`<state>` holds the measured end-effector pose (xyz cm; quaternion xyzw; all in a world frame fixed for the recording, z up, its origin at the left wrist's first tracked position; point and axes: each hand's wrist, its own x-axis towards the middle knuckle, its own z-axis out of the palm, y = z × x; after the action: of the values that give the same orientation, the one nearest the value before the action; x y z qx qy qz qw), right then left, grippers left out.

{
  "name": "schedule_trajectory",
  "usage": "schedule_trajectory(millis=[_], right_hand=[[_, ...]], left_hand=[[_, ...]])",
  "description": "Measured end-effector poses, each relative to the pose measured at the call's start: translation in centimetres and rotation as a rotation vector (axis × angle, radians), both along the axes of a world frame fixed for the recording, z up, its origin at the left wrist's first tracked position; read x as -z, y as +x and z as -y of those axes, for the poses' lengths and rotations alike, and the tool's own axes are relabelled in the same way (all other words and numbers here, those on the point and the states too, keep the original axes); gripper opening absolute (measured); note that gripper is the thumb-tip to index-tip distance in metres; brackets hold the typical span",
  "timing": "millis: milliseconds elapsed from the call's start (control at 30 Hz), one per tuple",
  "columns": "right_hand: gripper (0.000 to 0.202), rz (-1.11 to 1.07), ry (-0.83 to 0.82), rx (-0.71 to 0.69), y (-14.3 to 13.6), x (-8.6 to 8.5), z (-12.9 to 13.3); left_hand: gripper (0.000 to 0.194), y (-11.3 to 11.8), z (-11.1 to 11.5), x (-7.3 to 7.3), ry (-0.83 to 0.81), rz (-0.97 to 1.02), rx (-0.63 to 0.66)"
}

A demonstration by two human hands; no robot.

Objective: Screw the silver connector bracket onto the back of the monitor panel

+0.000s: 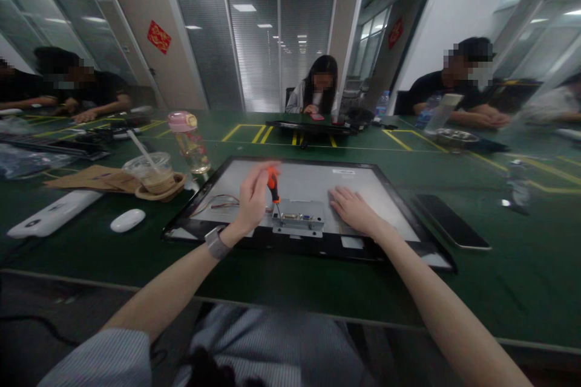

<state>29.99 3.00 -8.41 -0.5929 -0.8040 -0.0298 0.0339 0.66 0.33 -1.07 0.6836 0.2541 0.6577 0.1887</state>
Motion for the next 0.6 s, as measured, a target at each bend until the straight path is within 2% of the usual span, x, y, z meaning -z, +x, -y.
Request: schedule_trajectory(millis=[233,400,600], right_hand=[[0.061,0.002,-0.007,-0.013,-0.02,-0.14,0.09],[0.061,0.005,-0.035,0.017,-0.30,-0.51,0.31],[0.060,0.015,-0.021,0.008,-0.24,-0.36,0.15]], left_hand=[[0.014,0.07,-0.12,-0.05,0.114,0.006,-0.090],[0.025,-0.02,-0.02,-0.23,0.075,-0.021,-0.096],[0.035,0.12,-0.09,0.34,-0.015,0.035,0.016]])
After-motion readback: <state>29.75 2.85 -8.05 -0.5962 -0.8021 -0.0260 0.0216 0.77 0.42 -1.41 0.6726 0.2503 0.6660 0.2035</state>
